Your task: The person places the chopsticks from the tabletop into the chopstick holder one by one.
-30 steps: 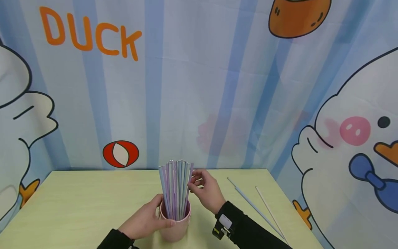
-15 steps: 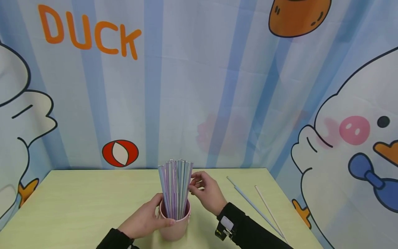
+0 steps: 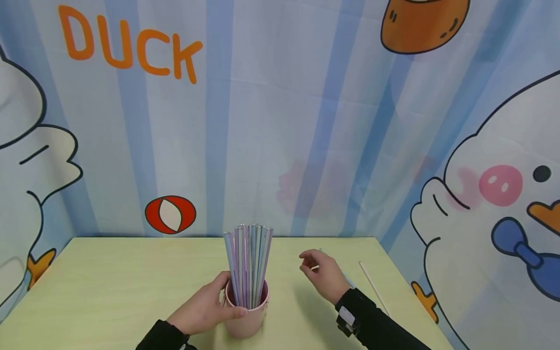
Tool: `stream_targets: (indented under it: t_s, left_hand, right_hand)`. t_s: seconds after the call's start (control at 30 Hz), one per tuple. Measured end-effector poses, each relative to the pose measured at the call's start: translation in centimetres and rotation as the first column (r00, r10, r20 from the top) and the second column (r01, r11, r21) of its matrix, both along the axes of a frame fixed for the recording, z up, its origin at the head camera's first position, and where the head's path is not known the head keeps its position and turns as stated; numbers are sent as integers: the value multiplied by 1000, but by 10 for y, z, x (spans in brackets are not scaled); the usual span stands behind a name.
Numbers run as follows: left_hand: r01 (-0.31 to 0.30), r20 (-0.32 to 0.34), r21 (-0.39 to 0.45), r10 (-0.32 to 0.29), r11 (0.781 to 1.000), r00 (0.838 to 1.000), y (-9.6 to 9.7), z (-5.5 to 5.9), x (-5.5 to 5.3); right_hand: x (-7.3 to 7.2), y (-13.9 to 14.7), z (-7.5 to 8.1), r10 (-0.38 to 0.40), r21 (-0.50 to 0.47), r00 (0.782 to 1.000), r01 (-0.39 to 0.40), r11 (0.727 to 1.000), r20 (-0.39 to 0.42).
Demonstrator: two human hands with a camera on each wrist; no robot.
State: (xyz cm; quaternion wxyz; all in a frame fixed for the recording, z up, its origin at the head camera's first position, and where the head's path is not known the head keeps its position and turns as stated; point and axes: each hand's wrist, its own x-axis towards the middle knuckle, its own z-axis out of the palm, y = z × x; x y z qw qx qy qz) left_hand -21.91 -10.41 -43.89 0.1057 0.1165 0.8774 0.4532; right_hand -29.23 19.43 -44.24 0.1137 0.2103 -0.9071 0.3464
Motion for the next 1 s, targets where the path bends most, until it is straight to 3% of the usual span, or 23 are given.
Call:
stream_targets:
  t_s: [0.17,0.4,0.83,1.0]
  left_hand:
    - [0,-3,0,0,1000,1000,0,1,0]
    - [6,-13,1,-6,1000,1000,-1,2,1]
    - [-1,-11,1,1,1000,1000,0,3,2]
    - [1,-10,0,-1,1000,1000,-1,1,2]
  right_hand:
    - [-8,40,-17,-98,125,994,104,987,-58]
    - [-12,86,-36,-206,287,975,223,932,-89]
    - [-21,106,-51,-241,506,967,247,826,-78]
    - [-20,106,-54,-268,538,962,253,804,-51]
